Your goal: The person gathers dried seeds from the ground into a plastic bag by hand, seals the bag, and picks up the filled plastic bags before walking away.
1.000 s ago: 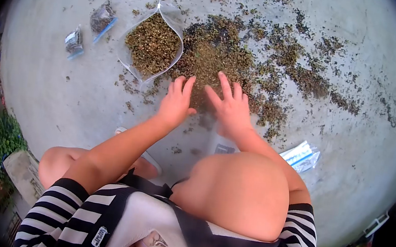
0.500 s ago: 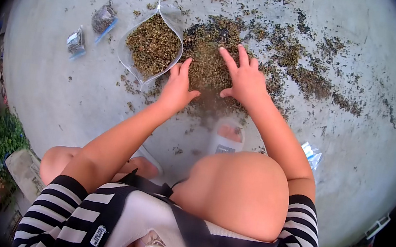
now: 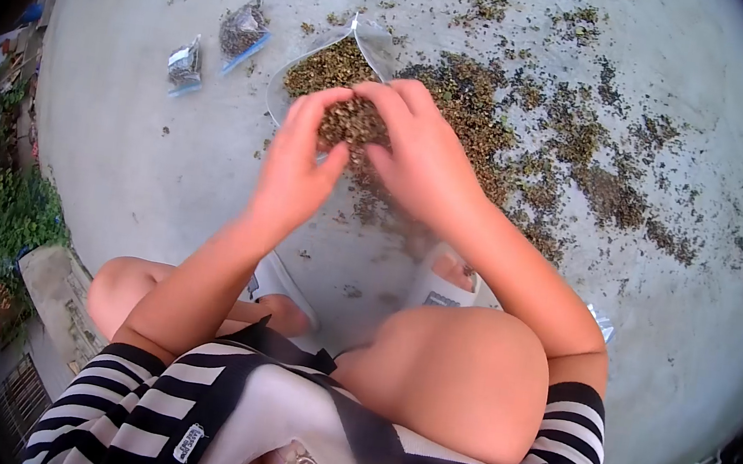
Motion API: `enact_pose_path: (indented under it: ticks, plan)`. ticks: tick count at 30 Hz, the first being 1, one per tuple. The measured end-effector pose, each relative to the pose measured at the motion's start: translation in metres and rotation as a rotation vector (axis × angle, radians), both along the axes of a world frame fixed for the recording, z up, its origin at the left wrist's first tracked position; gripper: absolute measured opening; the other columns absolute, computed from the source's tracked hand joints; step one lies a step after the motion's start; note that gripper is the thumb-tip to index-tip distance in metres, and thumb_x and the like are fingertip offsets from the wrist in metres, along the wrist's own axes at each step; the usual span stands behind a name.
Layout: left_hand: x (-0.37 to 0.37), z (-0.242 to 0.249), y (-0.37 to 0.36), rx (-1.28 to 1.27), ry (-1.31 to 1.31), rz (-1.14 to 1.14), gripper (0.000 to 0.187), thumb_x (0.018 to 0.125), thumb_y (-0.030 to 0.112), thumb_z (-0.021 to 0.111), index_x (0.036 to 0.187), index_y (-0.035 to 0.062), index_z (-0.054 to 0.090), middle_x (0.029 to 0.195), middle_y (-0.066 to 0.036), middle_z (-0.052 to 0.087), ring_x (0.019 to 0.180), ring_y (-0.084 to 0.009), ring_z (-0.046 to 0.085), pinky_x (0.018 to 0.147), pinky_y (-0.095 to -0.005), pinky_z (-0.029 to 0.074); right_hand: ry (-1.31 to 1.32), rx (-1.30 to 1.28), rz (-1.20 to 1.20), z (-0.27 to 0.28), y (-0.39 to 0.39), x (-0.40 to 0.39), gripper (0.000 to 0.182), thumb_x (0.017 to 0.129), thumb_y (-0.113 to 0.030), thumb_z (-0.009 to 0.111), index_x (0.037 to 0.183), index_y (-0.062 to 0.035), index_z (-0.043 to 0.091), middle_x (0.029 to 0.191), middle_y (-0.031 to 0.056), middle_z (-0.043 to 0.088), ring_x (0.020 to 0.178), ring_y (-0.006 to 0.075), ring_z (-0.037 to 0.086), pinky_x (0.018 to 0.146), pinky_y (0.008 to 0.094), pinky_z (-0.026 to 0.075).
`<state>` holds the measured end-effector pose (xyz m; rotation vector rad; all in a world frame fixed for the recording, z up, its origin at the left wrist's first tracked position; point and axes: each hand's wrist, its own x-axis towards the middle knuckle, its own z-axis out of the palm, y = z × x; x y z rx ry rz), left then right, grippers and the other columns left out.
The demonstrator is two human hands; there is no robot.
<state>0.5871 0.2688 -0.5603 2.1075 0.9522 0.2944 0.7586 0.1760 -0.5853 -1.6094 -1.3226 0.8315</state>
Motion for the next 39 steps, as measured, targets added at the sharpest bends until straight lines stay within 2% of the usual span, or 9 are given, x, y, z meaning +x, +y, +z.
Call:
enact_pose_path:
  ticks: [8, 11, 16, 17, 19, 23, 26, 38, 39]
  plan:
    - [-0.060, -0.023, 0.061, 0.390, 0.405, 0.300, 0.070, 0.095, 0.020, 0.079, 0.152, -0.0003, 0.044, 0.142, -0.020, 0.055, 0.120, -0.0293, 0.062, 0.095, -0.0425, 0.058, -0.400, 0.083, -0.072, -0.041, 0.037, 0.005, 0.052, 0.093, -0.011, 0.075, 0.141, -0.0036, 0.058, 0.136, 0.0190, 0.061, 0.125, 0.0395, 0.062, 0.103, 0.0474, 0.055]
    - [-0.095, -0.095, 0.052, -0.199, 0.351, 0.694, 0.074, 0.099, 0.032, 0.076, 0.150, -0.0050, 0.037, 0.142, -0.027, 0.053, 0.123, -0.0380, 0.063, 0.100, -0.0490, 0.053, -0.432, 0.058, -0.124, -0.056, 0.054, 0.015, 0.048, 0.095, -0.015, 0.074, 0.140, -0.0068, 0.060, 0.126, 0.0164, 0.065, 0.121, 0.0383, 0.063, 0.098, 0.0475, 0.056]
    - [-0.081, -0.102, 0.020, -0.929, 0.215, 0.718, 0.059, 0.103, 0.036, 0.072, 0.138, -0.0032, 0.044, 0.115, -0.017, 0.069, 0.100, -0.0268, 0.072, 0.087, -0.0426, 0.064, -0.486, 0.049, -0.109, -0.078, 0.117, 0.021, 0.035, 0.096, -0.024, 0.072, 0.129, -0.0157, 0.067, 0.115, 0.0154, 0.072, 0.107, 0.0378, 0.070, 0.089, 0.0474, 0.059]
    - [-0.087, -0.116, 0.019, -0.888, 0.192, 0.739, 0.044, 0.106, 0.029, 0.066, 0.132, -0.0008, 0.047, 0.099, -0.013, 0.070, 0.080, -0.0221, 0.072, 0.073, -0.0376, 0.064, -0.449, -0.035, -0.045, -0.090, 0.132, 0.026, 0.030, 0.095, -0.023, 0.072, 0.124, -0.0144, 0.069, 0.109, 0.0146, 0.073, 0.103, 0.0373, 0.071, 0.087, 0.0469, 0.059]
    - [-0.094, -0.112, 0.023, -0.783, 0.172, 0.745, 0.034, 0.106, 0.022, 0.062, 0.130, 0.0014, 0.049, 0.092, -0.011, 0.069, 0.074, -0.0194, 0.069, 0.067, -0.0349, 0.060, -0.360, -0.070, -0.069, -0.090, 0.140, 0.033, 0.017, 0.093, -0.021, 0.069, 0.105, -0.0093, 0.072, 0.087, 0.0116, 0.075, 0.089, 0.0324, 0.074, 0.080, 0.0439, 0.059]
    - [-0.104, -0.056, 0.025, -0.412, 0.117, 0.590, 0.028, 0.103, 0.009, 0.055, 0.131, 0.0058, 0.050, 0.078, -0.005, 0.066, 0.061, -0.0129, 0.060, 0.056, -0.0296, 0.050, -0.137, -0.092, -0.186, -0.057, 0.111, 0.074, 0.018, 0.090, -0.020, 0.069, 0.103, -0.0078, 0.072, 0.085, 0.0102, 0.074, 0.080, 0.0257, 0.072, 0.075, 0.0398, 0.057]
    - [-0.097, -0.029, 0.037, -0.219, 0.224, 0.477, 0.032, 0.103, 0.005, 0.051, 0.134, 0.0060, 0.054, 0.070, -0.002, 0.064, 0.057, -0.0101, 0.057, 0.054, -0.0275, 0.048, -0.111, -0.110, -0.246, -0.064, 0.091, 0.093, 0.018, 0.090, -0.019, 0.070, 0.103, -0.0069, 0.072, 0.083, 0.0083, 0.072, 0.075, 0.0215, 0.070, 0.072, 0.0368, 0.056]
    - [-0.049, -0.005, 0.101, -0.437, -0.018, 0.423, 0.043, 0.108, 0.011, 0.047, 0.145, 0.0096, 0.067, 0.077, 0.000, 0.062, 0.065, -0.0066, 0.058, 0.065, -0.0240, 0.052, 0.158, -0.018, -0.274, -0.019, 0.063, 0.131, 0.020, 0.096, -0.019, 0.072, 0.111, -0.0055, 0.073, 0.086, 0.0041, 0.073, 0.071, 0.0163, 0.073, 0.070, 0.0321, 0.057]
    - [-0.043, -0.004, 0.109, -0.448, -0.074, 0.449, 0.043, 0.108, 0.011, 0.047, 0.146, 0.0087, 0.065, 0.079, 0.000, 0.062, 0.066, -0.0070, 0.059, 0.068, -0.0244, 0.054, 0.245, 0.030, -0.242, -0.014, 0.062, 0.136, 0.025, 0.100, -0.020, 0.072, 0.119, -0.0041, 0.071, 0.097, 0.0060, 0.076, 0.084, 0.0174, 0.075, 0.077, 0.0312, 0.059]
